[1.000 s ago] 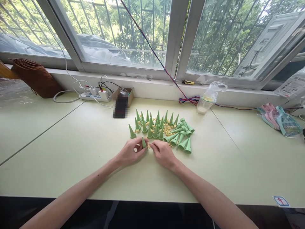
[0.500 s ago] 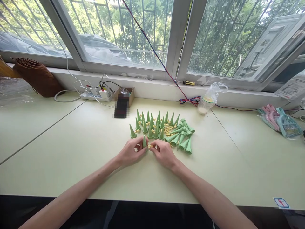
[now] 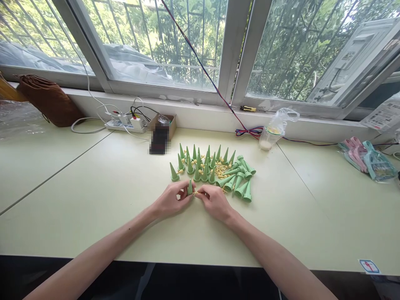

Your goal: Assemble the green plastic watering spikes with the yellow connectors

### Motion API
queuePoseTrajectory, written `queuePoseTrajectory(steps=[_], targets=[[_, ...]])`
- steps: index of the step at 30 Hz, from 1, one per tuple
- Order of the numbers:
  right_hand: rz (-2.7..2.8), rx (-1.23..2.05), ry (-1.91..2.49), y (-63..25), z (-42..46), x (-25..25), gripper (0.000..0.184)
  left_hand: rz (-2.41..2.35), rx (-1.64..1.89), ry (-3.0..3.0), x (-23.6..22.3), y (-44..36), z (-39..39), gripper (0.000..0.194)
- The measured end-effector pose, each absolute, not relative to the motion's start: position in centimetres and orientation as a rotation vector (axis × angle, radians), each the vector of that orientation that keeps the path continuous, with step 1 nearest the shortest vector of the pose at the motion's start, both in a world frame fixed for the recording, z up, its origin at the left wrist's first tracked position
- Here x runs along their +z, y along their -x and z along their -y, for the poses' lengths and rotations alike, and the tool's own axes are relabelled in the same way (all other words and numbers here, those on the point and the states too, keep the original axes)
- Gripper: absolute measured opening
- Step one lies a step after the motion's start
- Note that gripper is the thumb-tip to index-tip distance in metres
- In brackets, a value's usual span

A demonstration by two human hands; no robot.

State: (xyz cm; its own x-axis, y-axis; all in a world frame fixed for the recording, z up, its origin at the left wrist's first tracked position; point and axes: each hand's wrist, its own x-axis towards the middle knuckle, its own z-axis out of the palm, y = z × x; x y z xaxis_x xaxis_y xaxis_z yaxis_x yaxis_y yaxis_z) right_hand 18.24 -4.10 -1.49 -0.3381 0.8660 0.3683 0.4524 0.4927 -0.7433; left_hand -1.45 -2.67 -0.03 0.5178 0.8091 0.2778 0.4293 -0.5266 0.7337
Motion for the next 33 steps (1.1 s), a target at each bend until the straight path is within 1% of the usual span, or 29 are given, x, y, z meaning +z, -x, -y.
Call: queuePoseTrajectory(steps=[7, 18, 28, 33], targets=[[1.995, 0.666, 1.075, -18.24, 4.13, -1.38, 0.02, -0.988, 0.83, -2.153, 0.17, 1.38, 2.77, 0.016], [1.986, 0.701, 1.091, -18.28, 4.22, -1.46, 0.022, -0.969, 0.836, -2.123, 0.46, 1.38, 2.9, 0.015], [1.988, 0.697, 1.126, -18.27, 4.26, -1.38, 0.032, -0.963, 0.847, -2.118, 0.67, 1.3, 2.95, 0.014], [1.988, 0.693, 1.132, -18.27, 4.21, -1.39, 0.034, -0.964, 0.849, -2.115, 0.75, 1.3, 2.95, 0.014]])
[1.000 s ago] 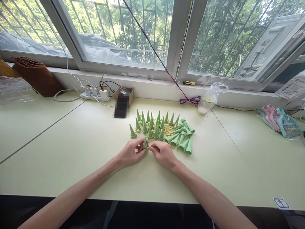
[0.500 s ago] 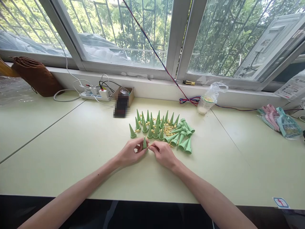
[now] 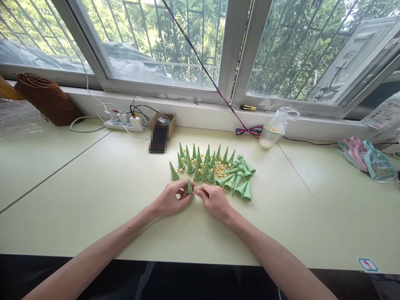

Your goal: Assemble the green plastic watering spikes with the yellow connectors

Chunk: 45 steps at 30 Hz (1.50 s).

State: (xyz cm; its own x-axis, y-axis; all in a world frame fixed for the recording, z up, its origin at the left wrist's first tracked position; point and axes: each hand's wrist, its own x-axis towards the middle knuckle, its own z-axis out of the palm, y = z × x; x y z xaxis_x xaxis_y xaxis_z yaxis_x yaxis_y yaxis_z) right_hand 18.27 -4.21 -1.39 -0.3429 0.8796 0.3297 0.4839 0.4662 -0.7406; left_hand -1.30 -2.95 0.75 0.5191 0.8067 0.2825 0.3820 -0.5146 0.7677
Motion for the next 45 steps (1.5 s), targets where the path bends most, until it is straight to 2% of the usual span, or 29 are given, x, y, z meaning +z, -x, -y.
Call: queuePoseTrajectory(steps=[21, 26, 38, 45], targets=[[1.995, 0.645, 1.175, -18.02, 4.2, -1.31, 0.047, -0.975, 0.865, -2.123, 0.32, 1.18, 2.98, 0.016], [1.894, 0.733, 1.196, -18.0, 4.41, -0.89, 0.027, -1.043, 0.888, -2.11, 0.61, 1.15, 2.75, 0.014], [2.052, 0.56, 1.081, -18.44, 3.97, -1.23, 0.015, -0.982, 0.901, -2.032, 0.88, 1.43, 2.48, 0.018], [2.137, 0.504, 1.083, -18.55, 3.91, -1.62, 0.015, -0.963, 0.883, -2.022, 0.83, 1.42, 2.53, 0.02]])
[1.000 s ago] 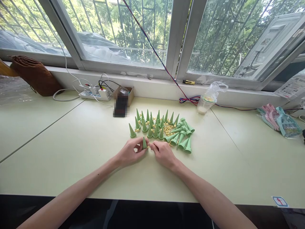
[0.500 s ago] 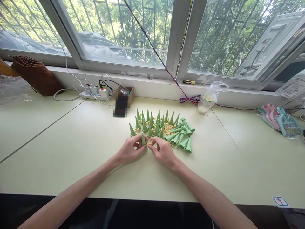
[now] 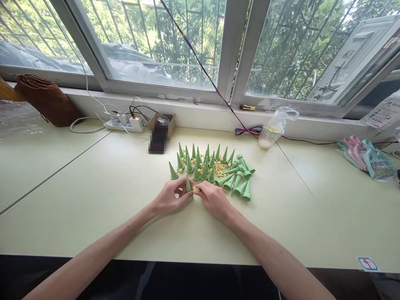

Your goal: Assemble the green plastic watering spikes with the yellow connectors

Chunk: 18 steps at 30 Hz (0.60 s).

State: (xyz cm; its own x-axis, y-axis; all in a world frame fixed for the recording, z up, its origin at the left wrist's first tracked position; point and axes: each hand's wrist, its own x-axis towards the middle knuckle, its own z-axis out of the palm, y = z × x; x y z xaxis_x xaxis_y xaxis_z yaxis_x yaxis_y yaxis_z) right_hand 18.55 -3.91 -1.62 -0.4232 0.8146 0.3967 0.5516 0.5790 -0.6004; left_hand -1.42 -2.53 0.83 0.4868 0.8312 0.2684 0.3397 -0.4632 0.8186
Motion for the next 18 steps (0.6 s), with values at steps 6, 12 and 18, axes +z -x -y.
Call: queuePoseTrajectory(steps=[6, 12, 18], targets=[[2.196, 0.479, 1.087, -18.54, 4.04, -1.42, 0.018, -0.952, 0.882, -2.018, 0.61, 1.47, 2.54, 0.019], [2.224, 0.496, 1.076, -18.41, 4.11, -1.33, 0.021, -0.938, 0.877, -2.024, 0.63, 1.55, 2.56, 0.017], [2.196, 0.555, 1.107, -18.36, 4.18, -1.46, 0.023, -0.927, 0.87, -2.027, 0.48, 1.57, 2.48, 0.017]])
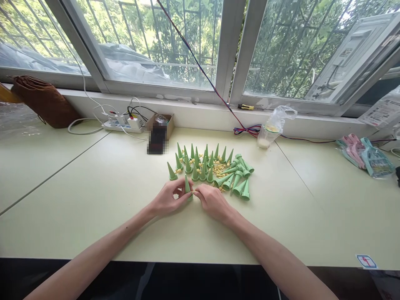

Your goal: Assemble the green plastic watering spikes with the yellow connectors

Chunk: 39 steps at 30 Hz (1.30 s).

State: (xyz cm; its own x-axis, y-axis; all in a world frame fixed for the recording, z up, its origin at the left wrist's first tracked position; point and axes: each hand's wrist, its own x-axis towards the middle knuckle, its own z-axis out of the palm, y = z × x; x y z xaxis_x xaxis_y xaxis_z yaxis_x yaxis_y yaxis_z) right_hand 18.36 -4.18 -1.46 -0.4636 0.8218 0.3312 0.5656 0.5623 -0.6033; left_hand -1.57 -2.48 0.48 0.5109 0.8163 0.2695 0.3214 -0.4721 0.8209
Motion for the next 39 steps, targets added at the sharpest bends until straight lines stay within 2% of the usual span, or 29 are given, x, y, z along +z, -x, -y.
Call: queuePoseTrajectory(steps=[28, 39], targets=[[2.143, 0.626, 1.122, -17.85, 4.34, -1.48, 0.037, -0.935, 0.819, -1.964, 0.62, 1.89, 2.12, 0.014], [2.036, 0.638, 1.098, -17.89, 4.57, -0.85, 0.014, -1.003, 0.843, -1.934, 0.74, 1.75, 1.91, 0.017]])
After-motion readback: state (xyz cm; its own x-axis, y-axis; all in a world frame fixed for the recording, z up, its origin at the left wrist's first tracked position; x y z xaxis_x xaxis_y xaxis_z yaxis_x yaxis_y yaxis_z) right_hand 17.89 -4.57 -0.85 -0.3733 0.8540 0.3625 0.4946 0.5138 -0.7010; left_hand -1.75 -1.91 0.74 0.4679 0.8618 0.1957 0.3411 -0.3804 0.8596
